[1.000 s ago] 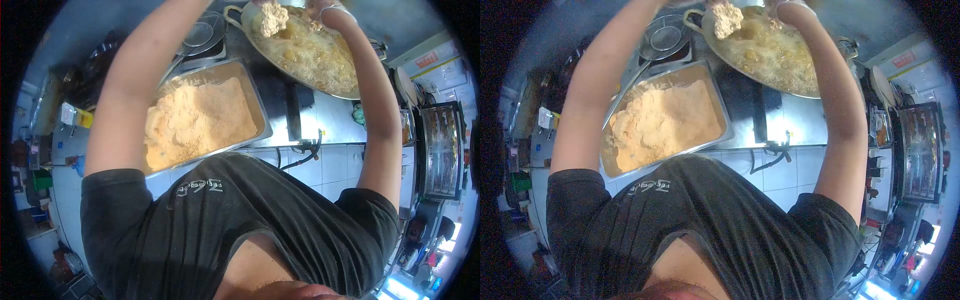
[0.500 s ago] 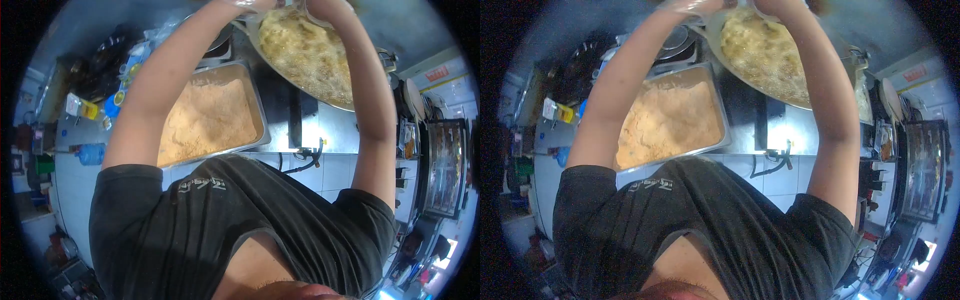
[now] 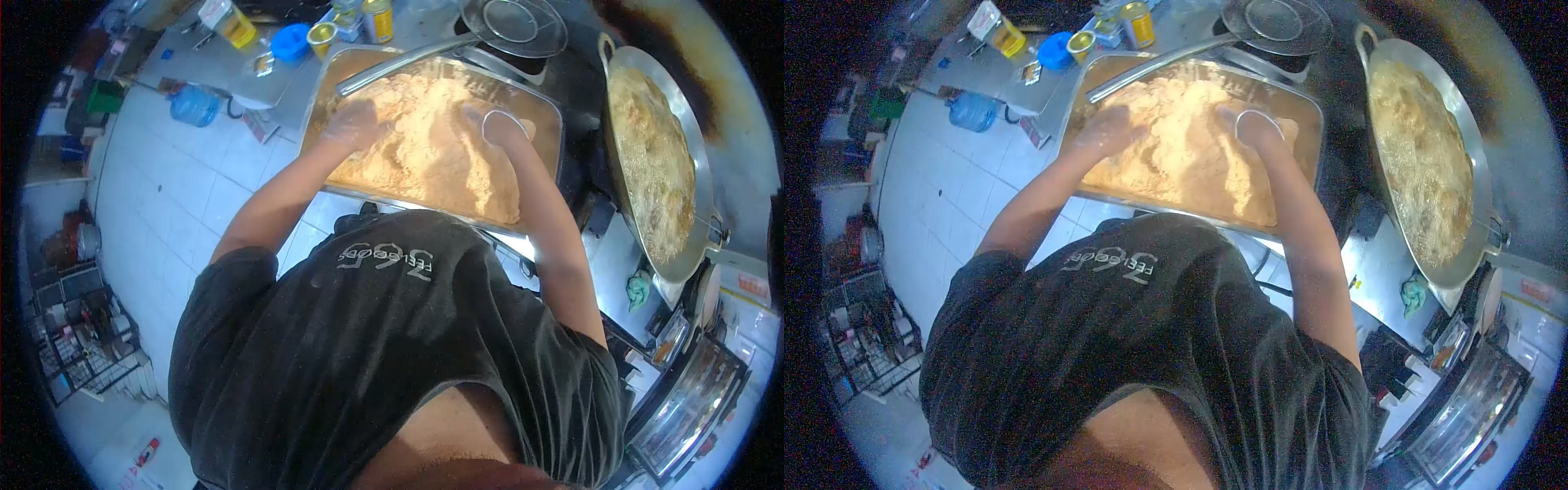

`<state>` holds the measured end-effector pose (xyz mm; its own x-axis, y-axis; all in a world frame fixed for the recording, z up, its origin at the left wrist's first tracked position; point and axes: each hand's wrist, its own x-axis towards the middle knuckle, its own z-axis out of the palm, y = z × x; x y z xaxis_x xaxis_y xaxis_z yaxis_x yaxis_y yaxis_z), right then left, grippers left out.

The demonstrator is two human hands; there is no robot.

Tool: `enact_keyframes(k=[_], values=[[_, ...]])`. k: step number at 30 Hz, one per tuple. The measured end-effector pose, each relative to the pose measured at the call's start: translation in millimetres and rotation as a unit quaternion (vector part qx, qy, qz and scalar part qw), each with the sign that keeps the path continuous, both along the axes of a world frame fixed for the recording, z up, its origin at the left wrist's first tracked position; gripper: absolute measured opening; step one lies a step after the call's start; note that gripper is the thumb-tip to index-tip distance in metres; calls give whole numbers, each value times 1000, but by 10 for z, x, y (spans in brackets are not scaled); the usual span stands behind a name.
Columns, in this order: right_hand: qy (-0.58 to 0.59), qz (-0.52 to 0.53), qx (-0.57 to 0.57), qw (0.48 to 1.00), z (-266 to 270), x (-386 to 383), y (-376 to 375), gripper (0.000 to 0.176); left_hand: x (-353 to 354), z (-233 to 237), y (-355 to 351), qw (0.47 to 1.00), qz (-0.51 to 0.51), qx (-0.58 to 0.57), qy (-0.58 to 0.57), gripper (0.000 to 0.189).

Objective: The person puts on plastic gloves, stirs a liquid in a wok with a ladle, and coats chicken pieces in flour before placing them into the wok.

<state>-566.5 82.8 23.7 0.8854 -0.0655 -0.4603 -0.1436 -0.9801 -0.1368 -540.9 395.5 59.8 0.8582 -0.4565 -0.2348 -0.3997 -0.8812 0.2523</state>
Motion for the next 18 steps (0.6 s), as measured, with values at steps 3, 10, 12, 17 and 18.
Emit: enact_keyframes(k=[3,10,12,17,18], values=[[-75,-120,46,989,-754,467,120,78,215,-127,49,993,10,26,-117,80],[-58,-140,290,945,-95,94,639,99,836,-682,29,994,-63,-15,-88,84],[-39,-139,333,932,-168,54,555,95,642,-435,15,986,-105,-78,-107,79],[-47,-219,396,891,-358,-101,480,62,389,-182,-18,981,-87,-157,74,69],[-64,-208,374,902,-262,-141,460,55,384,-246,13,978,-74,-182,75,67]])
